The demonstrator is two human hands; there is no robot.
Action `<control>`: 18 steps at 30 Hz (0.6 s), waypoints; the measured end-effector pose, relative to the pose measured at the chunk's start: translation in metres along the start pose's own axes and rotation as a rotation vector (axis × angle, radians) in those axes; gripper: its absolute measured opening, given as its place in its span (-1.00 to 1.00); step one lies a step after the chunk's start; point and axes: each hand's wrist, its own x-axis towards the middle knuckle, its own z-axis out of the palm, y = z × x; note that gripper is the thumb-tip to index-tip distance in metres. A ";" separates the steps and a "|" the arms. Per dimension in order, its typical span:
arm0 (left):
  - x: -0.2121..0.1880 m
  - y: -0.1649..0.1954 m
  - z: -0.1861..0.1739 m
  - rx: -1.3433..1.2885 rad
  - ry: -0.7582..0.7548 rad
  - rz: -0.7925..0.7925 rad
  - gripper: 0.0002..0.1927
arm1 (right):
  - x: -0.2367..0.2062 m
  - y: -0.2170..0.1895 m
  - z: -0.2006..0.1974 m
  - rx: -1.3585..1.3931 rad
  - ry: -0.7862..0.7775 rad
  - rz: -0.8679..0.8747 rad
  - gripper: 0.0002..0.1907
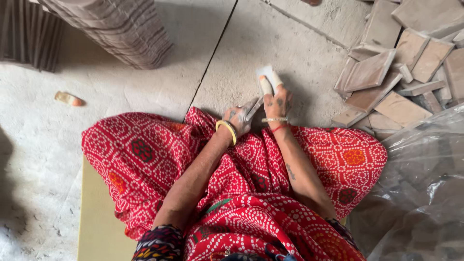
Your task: The person sits on the floor and repeatedly smooths the edges and surfaces of small, irregular clay tiles using a white rectangular tool. They pick up tiles from a pile, rub them against the tool, and place them into a stack.
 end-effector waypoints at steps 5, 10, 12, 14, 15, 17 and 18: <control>-0.002 0.005 -0.007 0.093 0.067 0.138 -0.19 | 0.007 0.010 0.002 -0.039 -0.001 -0.079 -0.57; 0.001 0.000 -0.012 -0.107 -0.052 -0.133 -0.39 | 0.014 0.006 -0.016 0.165 0.162 -0.243 -0.62; 0.005 -0.004 -0.010 -0.123 -0.022 -0.108 -0.43 | 0.011 0.000 -0.031 0.479 0.105 -0.109 -0.66; 0.009 -0.009 -0.007 -0.152 -0.015 -0.101 -0.47 | 0.002 -0.006 -0.047 0.776 0.018 0.060 -0.69; 0.011 -0.011 -0.006 -0.161 -0.015 -0.084 -0.49 | -0.005 -0.009 -0.054 0.776 -0.003 -0.016 -0.67; 0.022 -0.017 -0.006 -0.181 0.007 -0.030 -0.50 | -0.010 -0.017 -0.067 0.782 -0.037 -0.204 -0.64; 0.026 -0.020 -0.006 -0.199 0.010 0.004 -0.49 | -0.012 -0.022 -0.070 0.698 -0.016 -0.264 -0.66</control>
